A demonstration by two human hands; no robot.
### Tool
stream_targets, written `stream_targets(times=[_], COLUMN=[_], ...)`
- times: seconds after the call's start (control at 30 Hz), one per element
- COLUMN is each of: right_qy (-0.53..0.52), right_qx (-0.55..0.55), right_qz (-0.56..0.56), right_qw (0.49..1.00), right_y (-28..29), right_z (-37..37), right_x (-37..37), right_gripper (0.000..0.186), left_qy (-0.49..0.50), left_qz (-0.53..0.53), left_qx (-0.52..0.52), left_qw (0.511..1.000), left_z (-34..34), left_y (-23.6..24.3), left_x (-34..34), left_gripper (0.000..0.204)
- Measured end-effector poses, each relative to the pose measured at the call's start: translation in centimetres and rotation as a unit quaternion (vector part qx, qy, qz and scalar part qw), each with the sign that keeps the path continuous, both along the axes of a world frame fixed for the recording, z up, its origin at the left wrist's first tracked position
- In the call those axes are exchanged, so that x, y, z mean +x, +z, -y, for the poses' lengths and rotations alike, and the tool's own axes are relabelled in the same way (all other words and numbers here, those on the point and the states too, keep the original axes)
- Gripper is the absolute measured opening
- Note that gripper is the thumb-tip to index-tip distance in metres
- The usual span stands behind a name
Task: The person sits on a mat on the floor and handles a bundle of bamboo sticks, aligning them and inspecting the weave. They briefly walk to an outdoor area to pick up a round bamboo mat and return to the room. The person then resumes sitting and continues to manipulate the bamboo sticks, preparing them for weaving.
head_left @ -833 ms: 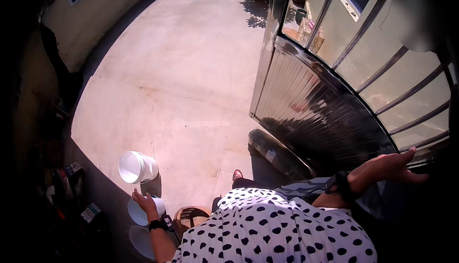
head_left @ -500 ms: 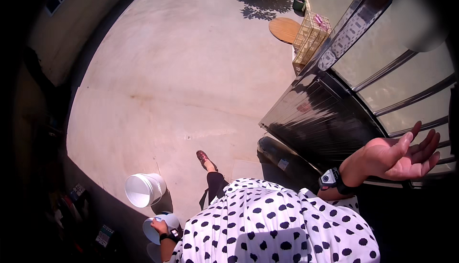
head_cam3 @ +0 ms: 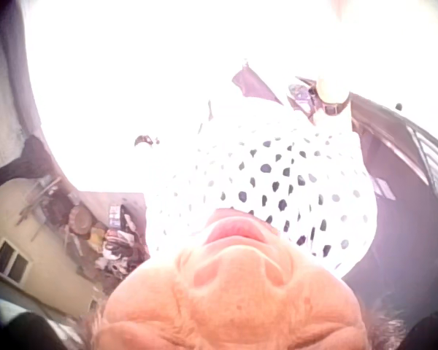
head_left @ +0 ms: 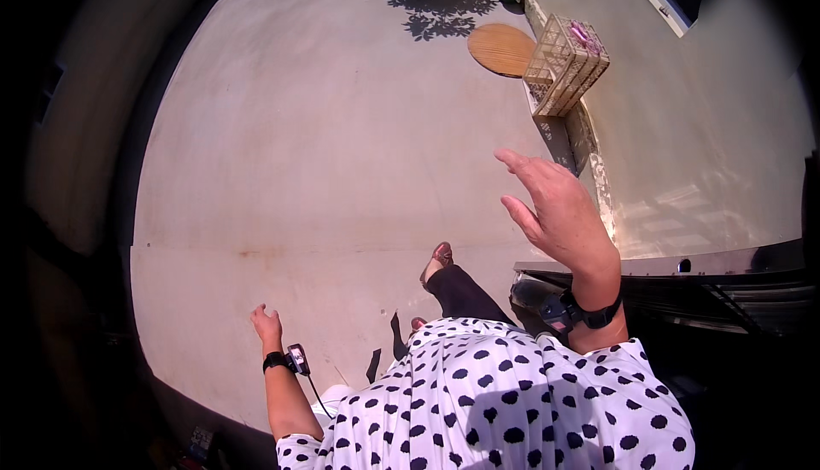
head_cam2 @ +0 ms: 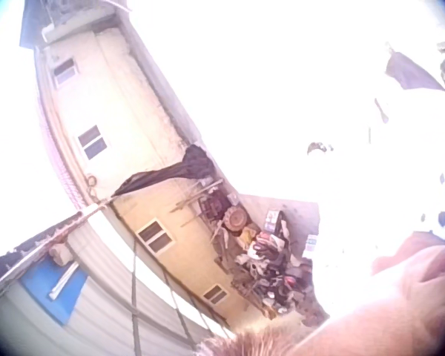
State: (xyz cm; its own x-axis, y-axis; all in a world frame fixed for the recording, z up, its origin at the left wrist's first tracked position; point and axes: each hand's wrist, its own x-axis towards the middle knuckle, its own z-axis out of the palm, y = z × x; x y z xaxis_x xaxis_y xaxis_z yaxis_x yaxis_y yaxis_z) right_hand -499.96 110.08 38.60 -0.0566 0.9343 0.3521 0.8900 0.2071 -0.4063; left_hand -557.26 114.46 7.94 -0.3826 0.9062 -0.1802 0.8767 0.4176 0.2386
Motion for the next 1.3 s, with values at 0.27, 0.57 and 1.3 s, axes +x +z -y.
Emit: stream_targets(times=[0.27,0.57,1.3], right_qy=[-0.095,-0.178,-0.339], right_qx=[-0.258,-0.304,-0.420], right_qz=[0.004,0.040,-0.080], right_qw=[0.961,0.935,0.838], right_y=[-9.2,-14.2,-21.2], right_z=[-18.2,-34.5,-64.4], right_x=[7.3,21.0,44.3], right_gripper=[0.045,0.043,0.043], left_qy=[-0.184,-0.035,-0.568], left_qz=[0.005,0.014,0.150], left_qx=[-0.015,-0.235,-0.044], left_qw=[0.983,0.971,0.808], left_z=[-21.7,-34.2,-104.4], left_y=[2.3,-4.2,-2.0], left_x=[11.1,5.5,79.5], left_gripper=[0.040,0.036,0.034])
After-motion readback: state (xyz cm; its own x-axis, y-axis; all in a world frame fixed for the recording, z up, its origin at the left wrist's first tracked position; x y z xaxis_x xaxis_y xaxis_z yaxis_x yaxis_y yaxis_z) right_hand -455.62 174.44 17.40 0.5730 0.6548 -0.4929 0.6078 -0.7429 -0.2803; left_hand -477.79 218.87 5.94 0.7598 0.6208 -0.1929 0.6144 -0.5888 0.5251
